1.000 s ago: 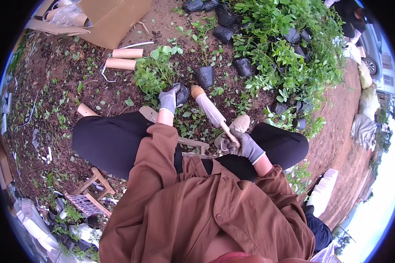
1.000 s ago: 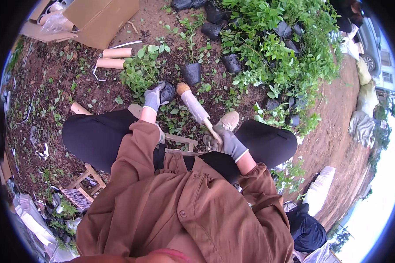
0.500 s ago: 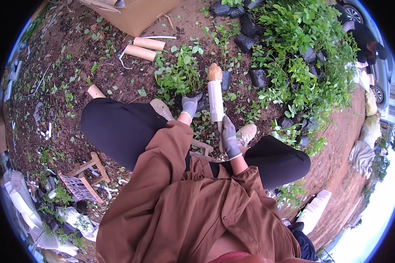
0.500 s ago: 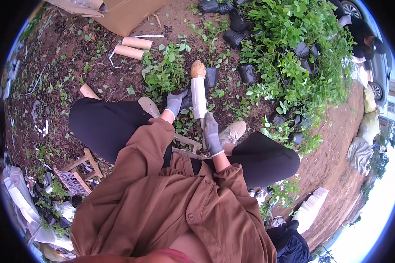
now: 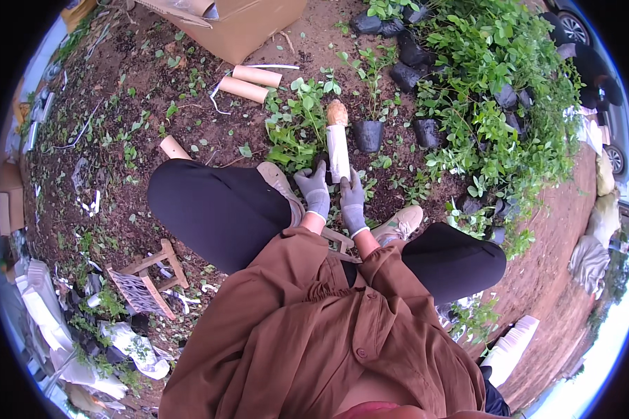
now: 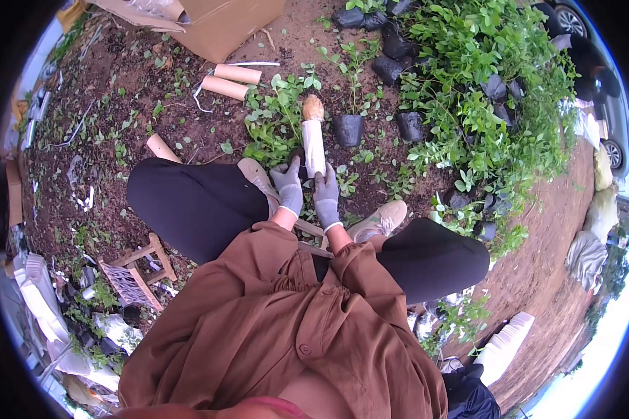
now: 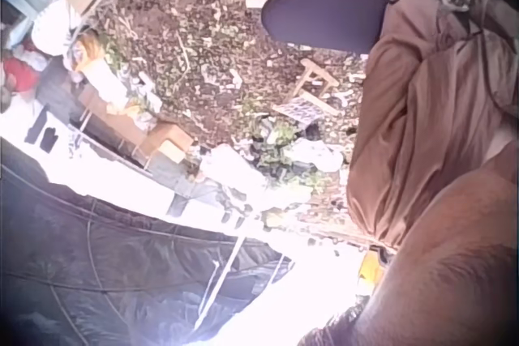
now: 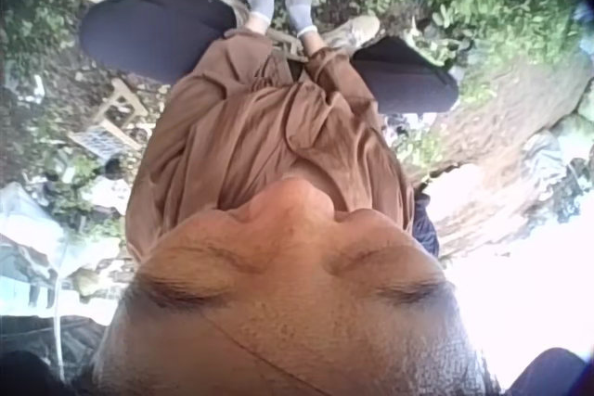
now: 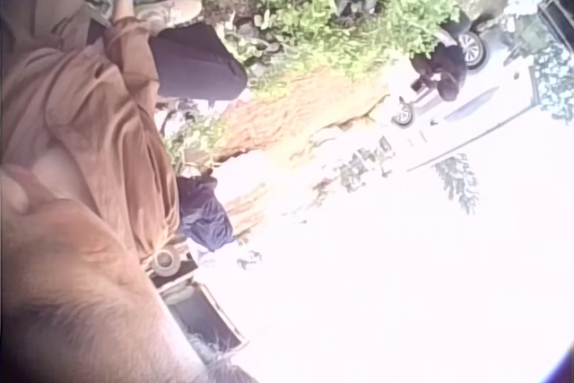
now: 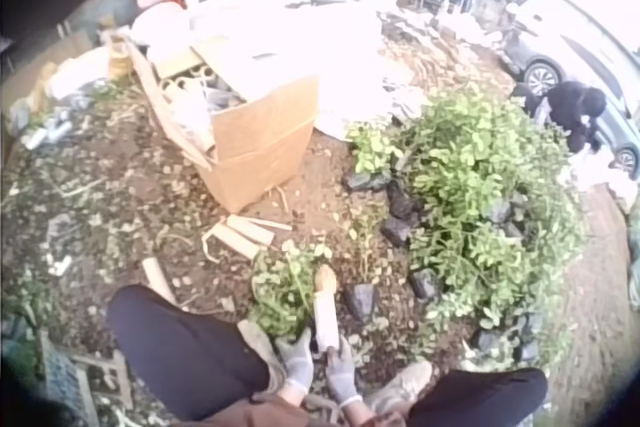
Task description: The recorder is wrapping small potted plants in plastic film and inserting them into cardboard tubes for shipping.
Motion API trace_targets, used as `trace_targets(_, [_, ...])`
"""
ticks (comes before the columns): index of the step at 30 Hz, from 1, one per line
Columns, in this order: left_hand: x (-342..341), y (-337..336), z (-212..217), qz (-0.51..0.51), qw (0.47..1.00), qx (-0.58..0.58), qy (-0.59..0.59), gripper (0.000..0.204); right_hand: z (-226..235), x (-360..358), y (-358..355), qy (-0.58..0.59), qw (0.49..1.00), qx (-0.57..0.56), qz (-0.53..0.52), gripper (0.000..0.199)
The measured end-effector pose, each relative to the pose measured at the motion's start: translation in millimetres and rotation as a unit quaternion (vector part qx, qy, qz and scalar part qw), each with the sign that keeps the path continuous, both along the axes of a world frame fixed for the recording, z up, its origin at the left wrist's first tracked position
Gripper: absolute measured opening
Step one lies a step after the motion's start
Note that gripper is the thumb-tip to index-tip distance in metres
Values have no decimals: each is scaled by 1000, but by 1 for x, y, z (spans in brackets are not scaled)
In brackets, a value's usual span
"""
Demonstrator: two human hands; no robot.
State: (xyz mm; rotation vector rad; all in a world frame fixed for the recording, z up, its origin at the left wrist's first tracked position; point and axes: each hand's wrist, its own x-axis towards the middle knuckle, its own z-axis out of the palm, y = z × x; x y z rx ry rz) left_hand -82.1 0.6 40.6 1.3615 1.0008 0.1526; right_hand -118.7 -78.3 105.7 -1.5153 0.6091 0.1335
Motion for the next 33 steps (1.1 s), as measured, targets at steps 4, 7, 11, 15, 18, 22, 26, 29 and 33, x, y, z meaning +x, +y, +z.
trace_targets(4, [-7, -7, 26, -195, 946, 240, -101, 34, -1, 2, 0, -45, 990, -135, 21, 45])
trace_targets(7, [-2, -3, 30, -229, 953, 180, -79, 24, -3, 0, 0, -28, 986, -165, 25, 46])
trace_targets(11, [1, 7, 26, -209, 973, 54, -82, 19, 2, -1, 0, -6, 987, -159, 25, 60])
trace_targets(15, [-5, 12, 15, -2, 950, -303, -79, 13, 18, 2, -1, 13, 944, -323, 69, 67])
trace_targets(18, [-6, 19, -1, 101, 852, -507, -81, 9, 29, 4, -3, 18, 931, -357, 71, 71])
trace_targets(22, [7, 25, -16, 127, 799, -581, -86, 14, 26, 7, 1, 68, 925, -368, 72, 69])
trace_targets(26, [25, 28, -7, 21, 815, -578, -40, 35, 3, 10, 3, 37, 953, -298, 24, 61])
trace_targets(29, [33, 26, 13, -151, 909, -383, 58, 46, -12, 3, -5, -33, 973, -226, 27, 50])
trace_targets(33, [27, 32, 35, -335, 812, -432, 204, 50, -12, -7, -24, -52, 953, -293, 46, 45])
